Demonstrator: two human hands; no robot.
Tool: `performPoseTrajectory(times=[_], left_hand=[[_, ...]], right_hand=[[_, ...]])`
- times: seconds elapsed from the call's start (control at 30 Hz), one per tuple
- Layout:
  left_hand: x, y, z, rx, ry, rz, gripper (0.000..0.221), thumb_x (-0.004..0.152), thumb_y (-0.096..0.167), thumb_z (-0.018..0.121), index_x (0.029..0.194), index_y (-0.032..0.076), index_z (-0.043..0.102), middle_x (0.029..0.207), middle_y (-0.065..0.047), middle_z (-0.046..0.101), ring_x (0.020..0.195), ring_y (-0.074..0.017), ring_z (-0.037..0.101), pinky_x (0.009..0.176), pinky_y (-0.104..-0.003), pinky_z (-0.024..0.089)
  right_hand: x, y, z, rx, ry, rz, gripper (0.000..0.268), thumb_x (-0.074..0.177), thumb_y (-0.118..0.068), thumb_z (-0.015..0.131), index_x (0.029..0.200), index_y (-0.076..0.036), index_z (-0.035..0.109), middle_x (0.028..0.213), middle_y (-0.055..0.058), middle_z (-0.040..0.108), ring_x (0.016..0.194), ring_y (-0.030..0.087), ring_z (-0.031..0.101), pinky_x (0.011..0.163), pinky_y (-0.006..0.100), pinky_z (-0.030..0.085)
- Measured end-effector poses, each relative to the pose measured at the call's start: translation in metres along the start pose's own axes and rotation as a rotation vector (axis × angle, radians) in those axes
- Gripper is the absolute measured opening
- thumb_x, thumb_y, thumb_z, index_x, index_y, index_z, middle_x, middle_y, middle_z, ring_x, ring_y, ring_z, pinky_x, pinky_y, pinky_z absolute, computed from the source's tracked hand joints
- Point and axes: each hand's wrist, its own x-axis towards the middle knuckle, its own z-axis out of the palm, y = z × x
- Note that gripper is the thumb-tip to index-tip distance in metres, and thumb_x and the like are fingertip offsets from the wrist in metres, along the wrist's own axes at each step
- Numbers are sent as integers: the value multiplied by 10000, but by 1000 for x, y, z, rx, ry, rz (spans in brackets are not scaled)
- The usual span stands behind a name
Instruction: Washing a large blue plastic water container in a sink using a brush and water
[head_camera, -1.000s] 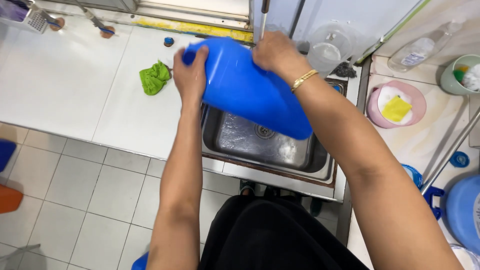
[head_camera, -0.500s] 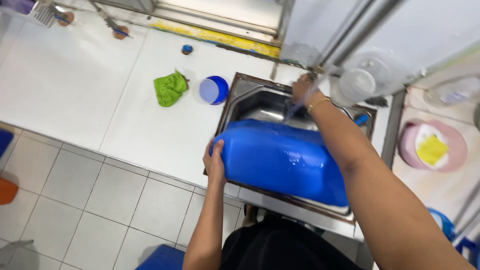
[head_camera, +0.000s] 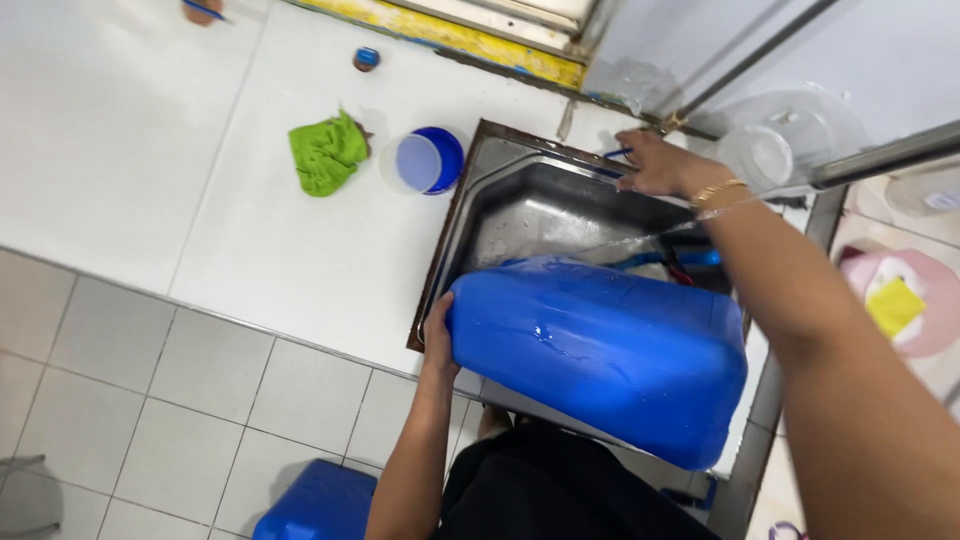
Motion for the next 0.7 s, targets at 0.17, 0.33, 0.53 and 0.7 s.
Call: performPoseTrajectory(times=[0.17, 0.33, 0.53, 0.7], left_hand=[[-13, 14, 17, -87, -56, -168, 392, 882, 511, 706, 1033, 154, 646, 910, -94, 611, 813, -265, 603, 665, -398, 521], [-16, 27, 50, -106, -141, -299, 371, 900, 504, 620, 1025, 163, 694, 907, -97, 682, 798, -248, 633, 688, -389, 524], [-15, -13, 65, 10, -216, -399, 420, 875, 527, 601, 1030, 148, 694, 907, -99, 689, 826, -228, 633, 746, -375, 515], [-8, -39, 83, -53, -223, -445, 411, 928, 482, 534, 1120, 168, 715, 1062, -92, 727, 996, -224, 654, 927, -381, 520]], right_hand=[[-147, 27, -29, 130, 26, 260, 719, 930, -465, 557, 1475, 2, 516, 1462, 288, 546, 1375, 461, 475, 1166, 532, 336], [-276, 127, 75, 448, 149, 741, 717, 1052, -614, 354, 1346, -22, 633, 1223, 212, 701, 1094, 330, 651, 830, 465, 519], [-379, 157, 198, 1334, 540, 779, 921, 991, -727, 258, 1484, 27, 445, 1429, 231, 545, 1301, 298, 527, 1104, 445, 422], [-411, 143, 191, 695, 830, 590, 813, 1109, -750, 339, 1259, 4, 602, 1237, 136, 606, 1151, 217, 522, 983, 399, 440]])
